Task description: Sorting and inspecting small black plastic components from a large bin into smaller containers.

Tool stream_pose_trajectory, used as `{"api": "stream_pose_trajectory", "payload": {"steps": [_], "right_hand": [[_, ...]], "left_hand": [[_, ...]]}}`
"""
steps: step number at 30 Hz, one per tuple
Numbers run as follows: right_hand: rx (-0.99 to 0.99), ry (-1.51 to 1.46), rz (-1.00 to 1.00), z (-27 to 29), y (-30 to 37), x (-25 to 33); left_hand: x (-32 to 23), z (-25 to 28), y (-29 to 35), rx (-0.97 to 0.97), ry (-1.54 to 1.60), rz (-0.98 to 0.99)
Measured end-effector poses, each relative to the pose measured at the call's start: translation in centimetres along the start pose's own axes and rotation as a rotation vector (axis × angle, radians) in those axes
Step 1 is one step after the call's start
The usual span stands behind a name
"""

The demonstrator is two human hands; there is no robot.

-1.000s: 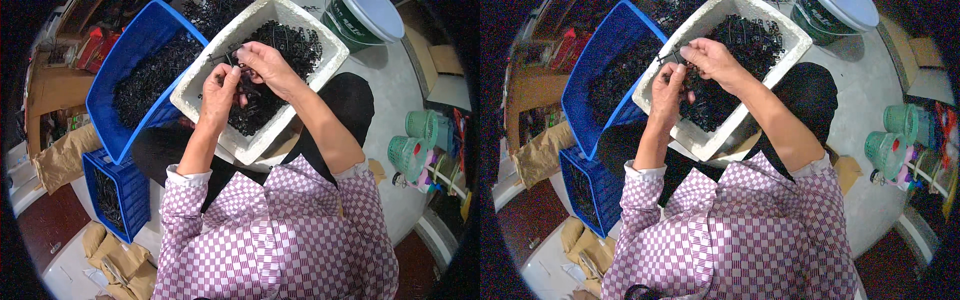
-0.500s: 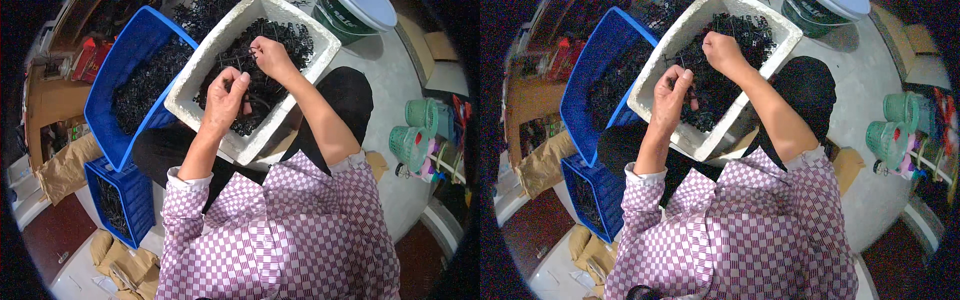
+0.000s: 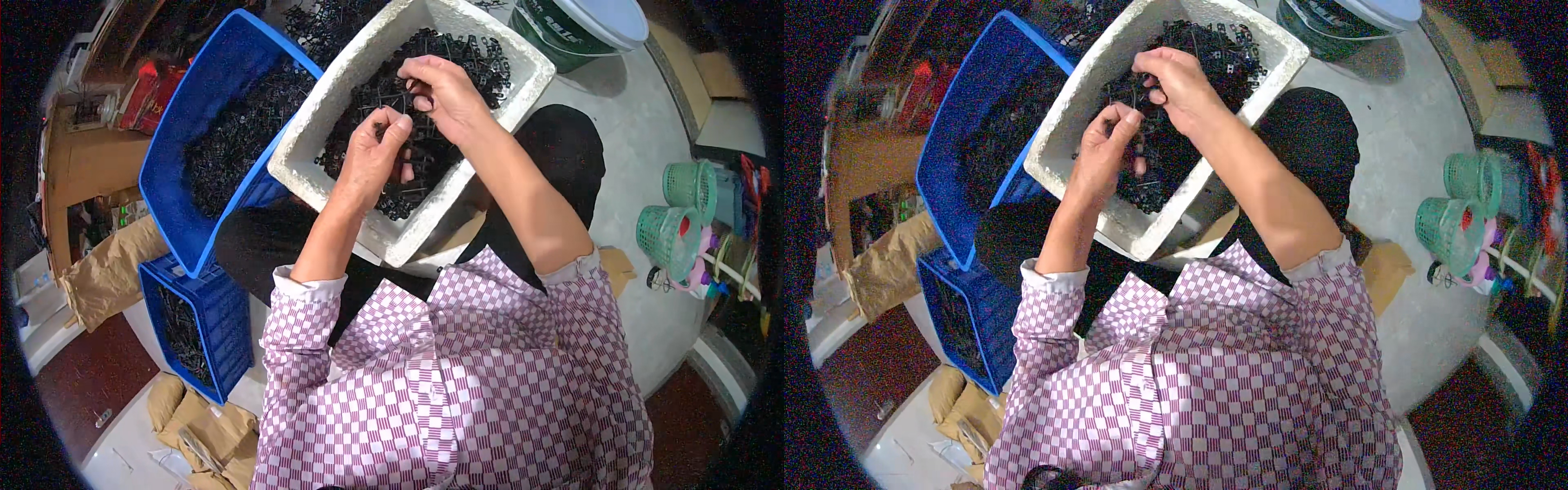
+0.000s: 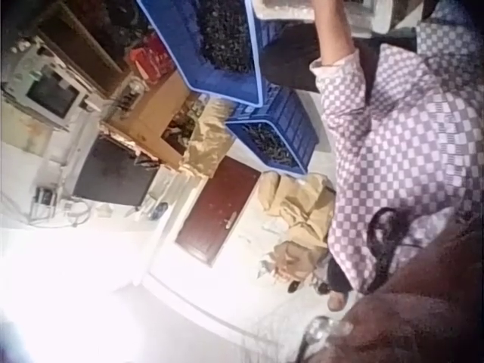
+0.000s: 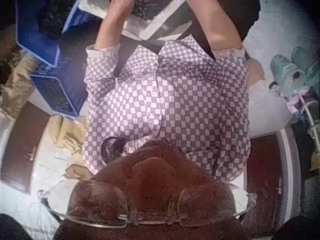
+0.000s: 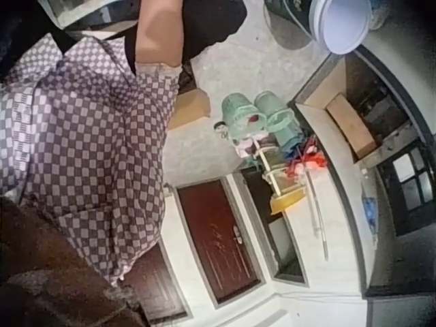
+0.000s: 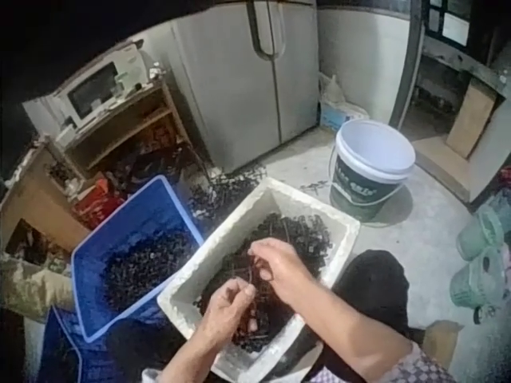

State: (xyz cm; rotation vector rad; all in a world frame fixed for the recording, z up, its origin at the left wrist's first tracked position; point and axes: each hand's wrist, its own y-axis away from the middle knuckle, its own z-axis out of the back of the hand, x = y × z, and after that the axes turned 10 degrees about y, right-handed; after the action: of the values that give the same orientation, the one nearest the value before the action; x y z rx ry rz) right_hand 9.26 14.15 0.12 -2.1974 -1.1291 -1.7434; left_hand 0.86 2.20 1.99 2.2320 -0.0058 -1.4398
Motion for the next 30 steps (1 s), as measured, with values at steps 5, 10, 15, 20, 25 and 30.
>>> {"api": "stream_pose_trajectory", "payload": {"steps": [5,10,15,20,25,30], "right_hand": [[-0.223,-0.226,-0.01,-0.4,-0.5,-0.3],[-0.401,-0.354,-0.029,1.7,-1.5,0.0],[0.121,-0.15,-0.048,0.1,1.0,0.5],[0.351,0.233,0.004,-2.0,2.5,0.5],[0.327,0.181,0.107,-3.2,2.5,-0.3],[0.307,0.287,0.166,-2.0,0.9,-1.7]], "left_hand": [[-0.3,-0.3,-0.4,0.025,0.184,0.063],[-0.9,-0.1,0.4,0.075,0.249,0.07],[-1.6,1.8,-0.2,-0.087,0.344,-0.101],[-1.7,2.1,-0.6,-0.151,0.326,-0.207],[-1.3,2.1,-1.0,-0.15,0.3,-0.251],[-0.7,1.8,-1.3,-0.175,0.196,-0.297]]}}
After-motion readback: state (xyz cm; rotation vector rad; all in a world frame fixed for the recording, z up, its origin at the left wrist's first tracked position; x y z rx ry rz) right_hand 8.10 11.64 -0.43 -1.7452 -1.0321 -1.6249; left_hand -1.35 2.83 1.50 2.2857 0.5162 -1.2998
